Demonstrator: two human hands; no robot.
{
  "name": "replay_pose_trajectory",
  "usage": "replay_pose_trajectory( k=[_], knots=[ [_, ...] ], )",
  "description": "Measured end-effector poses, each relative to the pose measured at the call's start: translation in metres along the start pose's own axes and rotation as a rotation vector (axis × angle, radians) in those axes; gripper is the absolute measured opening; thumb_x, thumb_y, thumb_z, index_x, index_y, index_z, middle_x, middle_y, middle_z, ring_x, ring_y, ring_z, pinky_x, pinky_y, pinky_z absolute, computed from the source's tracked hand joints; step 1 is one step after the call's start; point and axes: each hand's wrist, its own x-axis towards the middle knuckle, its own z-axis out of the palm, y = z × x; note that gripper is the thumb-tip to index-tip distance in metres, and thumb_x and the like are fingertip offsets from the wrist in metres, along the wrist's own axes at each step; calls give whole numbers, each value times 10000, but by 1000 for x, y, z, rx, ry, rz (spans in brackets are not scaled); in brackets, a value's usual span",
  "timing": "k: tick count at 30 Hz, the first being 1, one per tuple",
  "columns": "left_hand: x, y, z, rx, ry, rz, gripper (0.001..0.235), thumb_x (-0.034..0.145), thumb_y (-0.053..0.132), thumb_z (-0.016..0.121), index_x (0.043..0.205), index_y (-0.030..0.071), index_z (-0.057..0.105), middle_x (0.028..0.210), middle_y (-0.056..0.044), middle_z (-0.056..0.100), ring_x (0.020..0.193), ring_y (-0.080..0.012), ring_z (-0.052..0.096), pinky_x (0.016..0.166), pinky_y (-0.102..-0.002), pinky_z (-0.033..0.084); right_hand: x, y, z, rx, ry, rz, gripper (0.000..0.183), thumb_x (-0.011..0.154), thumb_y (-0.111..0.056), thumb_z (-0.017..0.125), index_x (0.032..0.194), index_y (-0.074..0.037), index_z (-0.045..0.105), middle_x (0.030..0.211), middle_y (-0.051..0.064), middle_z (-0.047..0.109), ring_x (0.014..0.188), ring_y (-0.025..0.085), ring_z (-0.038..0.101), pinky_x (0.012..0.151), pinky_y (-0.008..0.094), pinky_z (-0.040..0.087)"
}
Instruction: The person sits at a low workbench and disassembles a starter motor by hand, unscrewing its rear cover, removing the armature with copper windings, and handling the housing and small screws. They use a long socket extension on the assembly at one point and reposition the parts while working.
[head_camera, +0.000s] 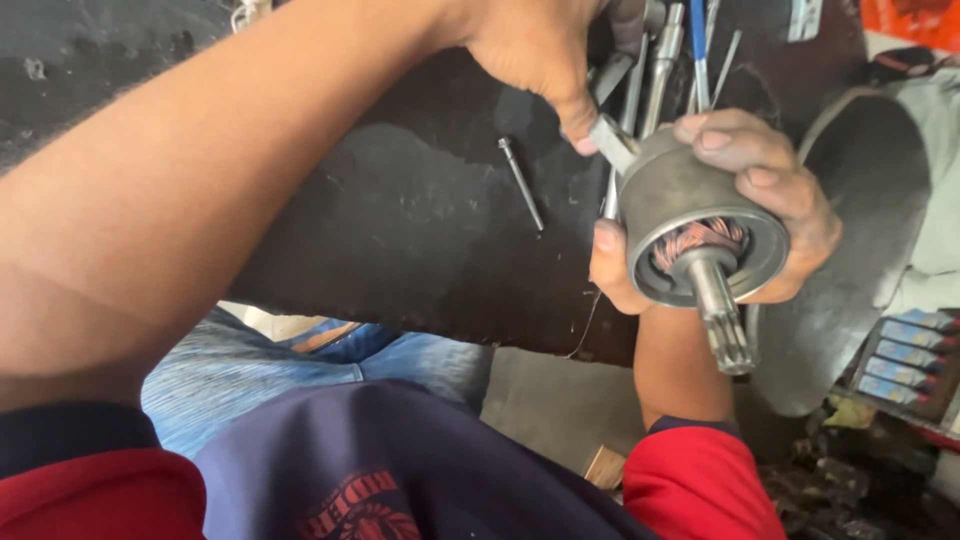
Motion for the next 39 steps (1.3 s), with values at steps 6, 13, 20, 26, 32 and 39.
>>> replay_pose_trajectory(
  k=[6,13,20,26,32,39],
  knots=[
    [-12,30,-16,92,-48,-180,965,529,362,983,1348,31,596,1007,-184,740,903,-296,734,780,-409,582,3,-4,11,6,85,81,671,750,-186,834,1256,-4,433,1093,205,616,983,335,710,865,423,632],
    [-20,45,-29,260,-71,-209,864,590,395,967,1352,127,661,1067,-140,745,986,-295,711,860,-410,549,13,-2,8,-42,-27,78,669,762,-217,857,1228,24,442,1048,241,649,955,363,727,850,419,649],
    [-20,45,-28,100,-70,-184,830,566,320,927,1309,70,655,1005,-145,772,963,-261,743,861,-370,575,13,4,7,-8,-41,16,675,693,-204,855,1174,23,439,1000,257,649,908,374,727,806,461,648],
    [-21,46,-28,104,-47,-166,828,545,325,948,1282,68,671,1046,-154,751,1005,-279,717,880,-371,555,7,1,10,31,12,22,657,740,-223,855,1195,6,440,1034,233,635,923,367,727,817,466,659],
    [-21,47,-26,77,-47,-182,835,574,359,948,1279,22,656,1070,-160,747,1009,-274,726,884,-364,566,5,-3,10,52,-10,142,656,784,-232,862,1236,-12,441,1099,222,644,946,344,727,867,434,644],
    [-21,48,-27,77,-48,-148,844,585,373,949,1285,19,638,1056,-160,760,993,-270,734,880,-360,567,10,-2,7,96,-33,148,655,779,-217,854,1255,-5,457,1094,228,645,939,342,717,866,438,634]
  ],
)
